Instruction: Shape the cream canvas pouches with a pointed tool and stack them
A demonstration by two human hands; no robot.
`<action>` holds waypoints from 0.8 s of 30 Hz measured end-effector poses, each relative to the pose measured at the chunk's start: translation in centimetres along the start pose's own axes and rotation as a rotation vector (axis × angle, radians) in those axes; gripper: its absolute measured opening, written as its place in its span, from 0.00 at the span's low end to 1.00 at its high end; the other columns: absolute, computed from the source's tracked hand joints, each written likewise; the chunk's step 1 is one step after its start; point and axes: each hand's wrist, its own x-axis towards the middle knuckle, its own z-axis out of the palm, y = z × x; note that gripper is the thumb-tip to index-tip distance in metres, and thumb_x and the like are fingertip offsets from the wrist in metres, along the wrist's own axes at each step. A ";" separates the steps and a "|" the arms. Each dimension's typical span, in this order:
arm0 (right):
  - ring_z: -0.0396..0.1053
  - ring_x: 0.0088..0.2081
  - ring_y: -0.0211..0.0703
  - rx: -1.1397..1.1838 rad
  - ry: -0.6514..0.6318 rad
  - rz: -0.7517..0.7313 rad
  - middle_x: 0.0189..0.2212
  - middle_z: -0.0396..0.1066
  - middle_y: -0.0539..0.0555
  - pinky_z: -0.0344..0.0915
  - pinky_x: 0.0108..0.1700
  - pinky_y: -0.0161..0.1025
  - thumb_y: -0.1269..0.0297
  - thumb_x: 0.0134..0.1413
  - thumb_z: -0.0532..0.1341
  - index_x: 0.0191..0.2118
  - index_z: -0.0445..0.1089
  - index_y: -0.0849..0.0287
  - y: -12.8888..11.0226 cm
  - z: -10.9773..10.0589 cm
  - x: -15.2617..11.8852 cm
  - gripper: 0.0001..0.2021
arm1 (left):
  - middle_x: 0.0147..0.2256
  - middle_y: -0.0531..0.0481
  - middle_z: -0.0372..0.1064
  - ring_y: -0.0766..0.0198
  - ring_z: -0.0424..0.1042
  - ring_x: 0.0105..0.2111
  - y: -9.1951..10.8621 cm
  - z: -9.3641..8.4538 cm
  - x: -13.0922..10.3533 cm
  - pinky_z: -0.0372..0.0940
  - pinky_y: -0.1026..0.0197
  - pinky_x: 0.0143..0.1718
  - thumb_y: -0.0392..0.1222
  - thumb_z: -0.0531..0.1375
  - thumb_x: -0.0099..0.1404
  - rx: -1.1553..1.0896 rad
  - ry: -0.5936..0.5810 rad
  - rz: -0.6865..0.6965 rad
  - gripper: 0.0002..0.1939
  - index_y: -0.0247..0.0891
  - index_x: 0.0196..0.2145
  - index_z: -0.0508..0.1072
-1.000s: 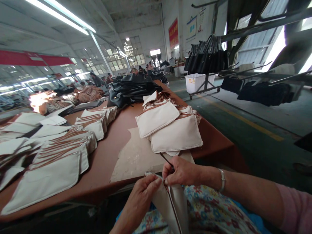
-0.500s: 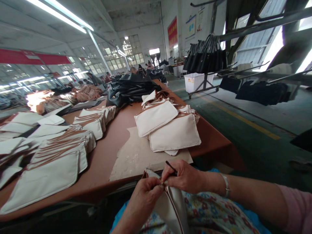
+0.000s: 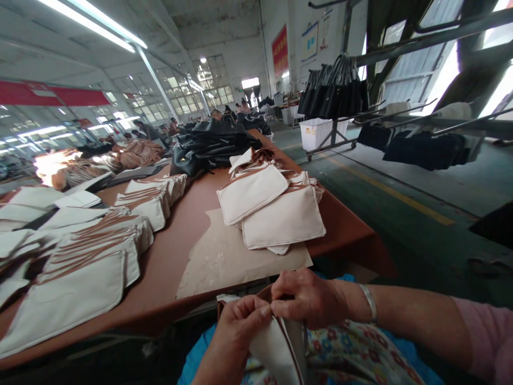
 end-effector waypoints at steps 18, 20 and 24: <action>0.50 0.23 0.30 0.785 -0.205 0.581 0.20 0.54 0.45 0.49 0.24 0.29 0.52 0.56 0.62 0.28 0.68 0.66 0.5 -1.4 2.8 0.18 | 0.21 0.56 0.59 0.71 0.53 0.21 0.9 -0.1 -1.2 0.49 0.68 0.23 0.51 0.69 0.56 0.169 -0.067 0.227 0.19 0.35 0.22 0.68; 0.49 0.24 0.30 0.859 -0.181 0.610 0.20 0.54 0.45 0.48 0.24 0.30 0.50 0.55 0.62 0.28 0.67 0.66 0.4 -0.8 2.4 0.20 | 0.20 0.56 0.60 0.71 0.54 0.21 0.6 -0.1 -1.1 0.50 0.68 0.23 0.48 0.71 0.55 0.023 -0.115 0.197 0.18 0.36 0.22 0.67; 0.49 0.24 0.30 0.872 -0.127 0.621 0.21 0.53 0.45 0.46 0.25 0.30 0.51 0.55 0.63 0.28 0.68 0.66 0.3 -0.3 2.0 0.19 | 0.23 0.53 0.65 0.69 0.58 0.23 0.9 -1.3 -0.7 0.54 0.67 0.26 0.53 0.71 0.53 -0.039 -0.213 0.126 0.19 0.35 0.28 0.73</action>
